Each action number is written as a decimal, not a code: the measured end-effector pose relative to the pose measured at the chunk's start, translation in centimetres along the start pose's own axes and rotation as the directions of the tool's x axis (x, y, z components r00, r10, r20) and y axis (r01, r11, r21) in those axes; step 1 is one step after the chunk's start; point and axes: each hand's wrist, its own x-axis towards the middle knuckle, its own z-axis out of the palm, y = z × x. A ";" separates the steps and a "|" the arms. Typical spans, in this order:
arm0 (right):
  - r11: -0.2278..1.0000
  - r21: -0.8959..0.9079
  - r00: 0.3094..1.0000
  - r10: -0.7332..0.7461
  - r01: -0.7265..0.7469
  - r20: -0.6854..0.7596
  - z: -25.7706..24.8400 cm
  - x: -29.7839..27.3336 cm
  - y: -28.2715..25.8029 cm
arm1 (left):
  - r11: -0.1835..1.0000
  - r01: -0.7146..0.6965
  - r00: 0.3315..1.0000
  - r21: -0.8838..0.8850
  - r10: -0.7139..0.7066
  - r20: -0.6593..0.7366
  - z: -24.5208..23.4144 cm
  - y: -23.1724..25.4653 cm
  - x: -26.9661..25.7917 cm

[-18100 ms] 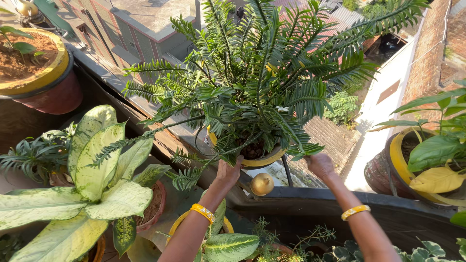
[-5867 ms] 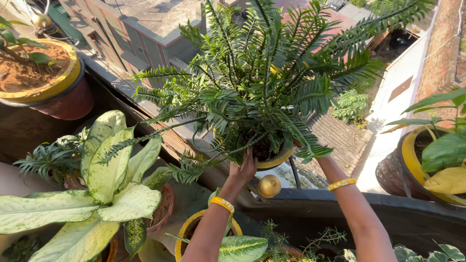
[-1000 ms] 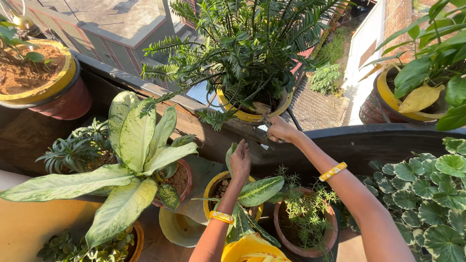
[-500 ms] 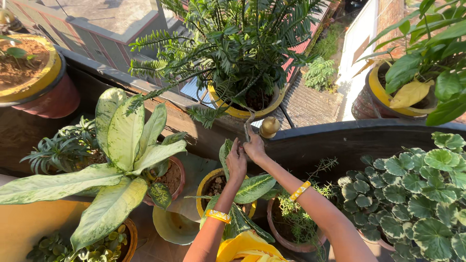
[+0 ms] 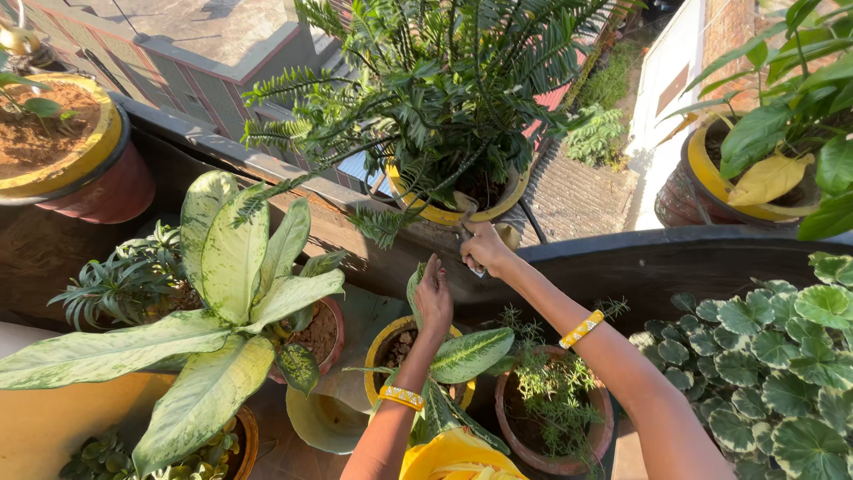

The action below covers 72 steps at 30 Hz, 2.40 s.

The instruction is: The person uses a small hand trowel to loosen soil around the base of several potted plants on a balcony. They work on a fern-like plant and a large-leafed variegated plant, then move a smaller potted plant to a different spot.

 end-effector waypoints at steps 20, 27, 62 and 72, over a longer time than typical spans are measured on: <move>0.978 0.133 0.986 -0.166 0.161 0.030 0.8 -2.1 1.9 | 0.983 0.038 0.998 -0.179 -0.047 -0.043 1.6 -2.6 1.1; 0.922 0.286 0.964 -0.233 0.261 -0.128 6.4 2.3 5.5 | 0.998 -0.009 0.997 -0.063 0.004 -0.077 0.6 -4.4 0.3; 0.739 -0.652 0.984 -0.157 0.171 0.081 -10.4 -6.1 -1.8 | 0.261 -0.459 0.888 0.849 0.115 0.444 3.4 1.3 11.7; 0.620 -0.769 0.984 -0.163 0.158 0.070 -14.1 -7.4 -3.3 | 0.360 -0.415 0.900 0.836 0.026 0.435 3.4 3.0 13.0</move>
